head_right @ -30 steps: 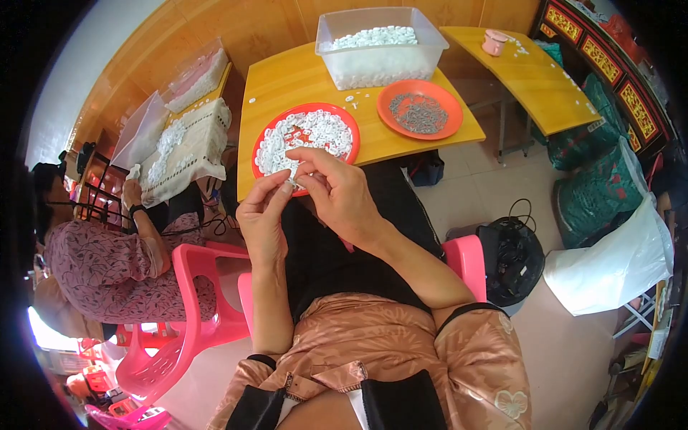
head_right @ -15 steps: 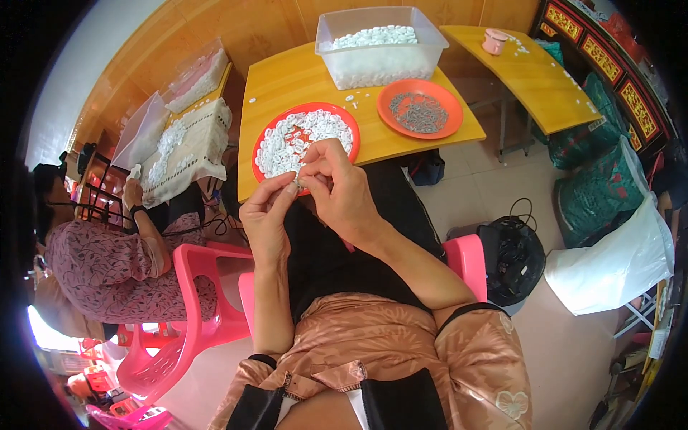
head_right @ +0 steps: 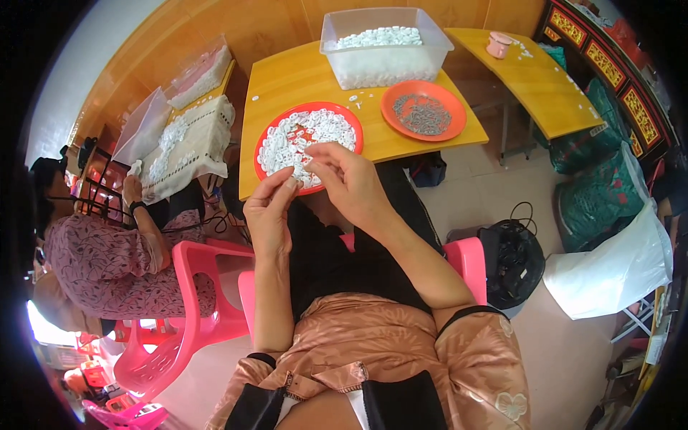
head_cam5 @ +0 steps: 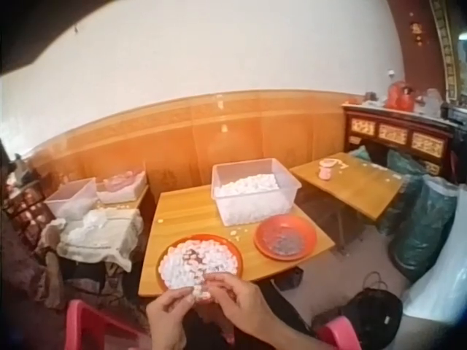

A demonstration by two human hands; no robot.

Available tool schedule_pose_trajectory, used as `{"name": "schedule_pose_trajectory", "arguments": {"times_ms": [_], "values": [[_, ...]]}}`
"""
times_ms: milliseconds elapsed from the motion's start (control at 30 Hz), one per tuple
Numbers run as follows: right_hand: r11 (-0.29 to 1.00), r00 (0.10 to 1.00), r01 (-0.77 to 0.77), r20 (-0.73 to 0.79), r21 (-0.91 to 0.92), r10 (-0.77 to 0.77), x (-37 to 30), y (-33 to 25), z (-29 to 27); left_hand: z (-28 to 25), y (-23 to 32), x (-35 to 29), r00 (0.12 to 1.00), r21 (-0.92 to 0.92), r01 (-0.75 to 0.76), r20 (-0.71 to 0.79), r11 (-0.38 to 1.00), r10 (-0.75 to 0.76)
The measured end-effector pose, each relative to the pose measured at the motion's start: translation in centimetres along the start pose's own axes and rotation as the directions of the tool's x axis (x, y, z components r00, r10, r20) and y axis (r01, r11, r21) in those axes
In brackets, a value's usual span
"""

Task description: Assembling small white plastic components with metal inserts at a workspace.

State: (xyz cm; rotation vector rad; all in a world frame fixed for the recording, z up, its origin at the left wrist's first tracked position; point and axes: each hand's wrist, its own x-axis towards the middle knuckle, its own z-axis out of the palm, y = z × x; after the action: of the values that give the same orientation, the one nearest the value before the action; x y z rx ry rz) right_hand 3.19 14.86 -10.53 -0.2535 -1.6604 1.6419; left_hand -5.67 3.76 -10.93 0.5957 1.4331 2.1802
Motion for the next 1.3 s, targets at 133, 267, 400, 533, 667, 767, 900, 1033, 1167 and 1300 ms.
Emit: {"name": "schedule_pose_trajectory", "arguments": {"times_ms": [133, 267, 400, 533, 667, 767, 900, 1033, 1167, 1300], "values": [[0.984, 0.990, -0.038, 0.130, -0.177, 0.061, -0.1, -0.8, -0.4, -0.1, 0.2, 0.0, 1.000, 0.000, -0.001, -0.012, 1.000, 0.001], [0.966, 0.990, 0.008, 0.138, -0.258, 0.028, -0.2, -0.8, -0.2, 0.0, -0.2, 0.0, 1.000, 0.016, -0.006, 0.019, 1.000, 0.006], [0.967, 0.992, 0.062, 0.119, -0.249, -0.033, -0.2, -0.9, -0.1, 0.0, -0.1, 0.1, 0.998, 0.022, 0.022, 0.057, 1.000, -0.023], [0.959, 0.993, 0.086, 0.101, -0.270, -0.061, -0.3, -0.7, -0.1, 0.0, -0.7, 0.2, 0.998, 0.058, 0.017, 0.067, 0.998, -0.021], [0.927, 0.988, 0.118, 0.131, -0.356, -0.075, -0.3, -0.4, -0.2, 0.0, -1.1, 0.1, 0.999, 0.054, -0.001, 0.040, 0.999, -0.001], [0.961, 0.991, 0.026, 0.134, -0.275, 0.012, -0.1, 0.8, -0.5, 0.0, -1.0, 0.3, 0.999, 0.054, 0.000, 0.041, 0.999, -0.002], [0.972, 0.995, -0.091, 0.016, -0.216, 0.097, 1.6, 1.2, -1.7, -1.1, -0.6, 1.0, 0.999, -0.035, 0.028, -0.032, 0.999, -0.030], [0.877, 0.997, -0.027, -0.082, -0.480, -0.015, 4.1, 4.0, -4.9, -2.4, -0.2, 1.9, 0.995, -0.062, 0.009, -0.095, 0.998, -0.015], [0.638, 0.998, 0.043, 0.002, -0.769, -0.065, 5.7, 6.1, -5.2, -2.8, 0.1, 1.9, 0.993, -0.099, 0.007, -0.113, 0.995, -0.019], [0.377, 0.986, 0.163, 0.155, -0.912, -0.052, 6.7, 7.2, -3.5, -3.2, 0.3, 2.0, 0.994, -0.105, 0.015, -0.109, 0.994, -0.026]]}}
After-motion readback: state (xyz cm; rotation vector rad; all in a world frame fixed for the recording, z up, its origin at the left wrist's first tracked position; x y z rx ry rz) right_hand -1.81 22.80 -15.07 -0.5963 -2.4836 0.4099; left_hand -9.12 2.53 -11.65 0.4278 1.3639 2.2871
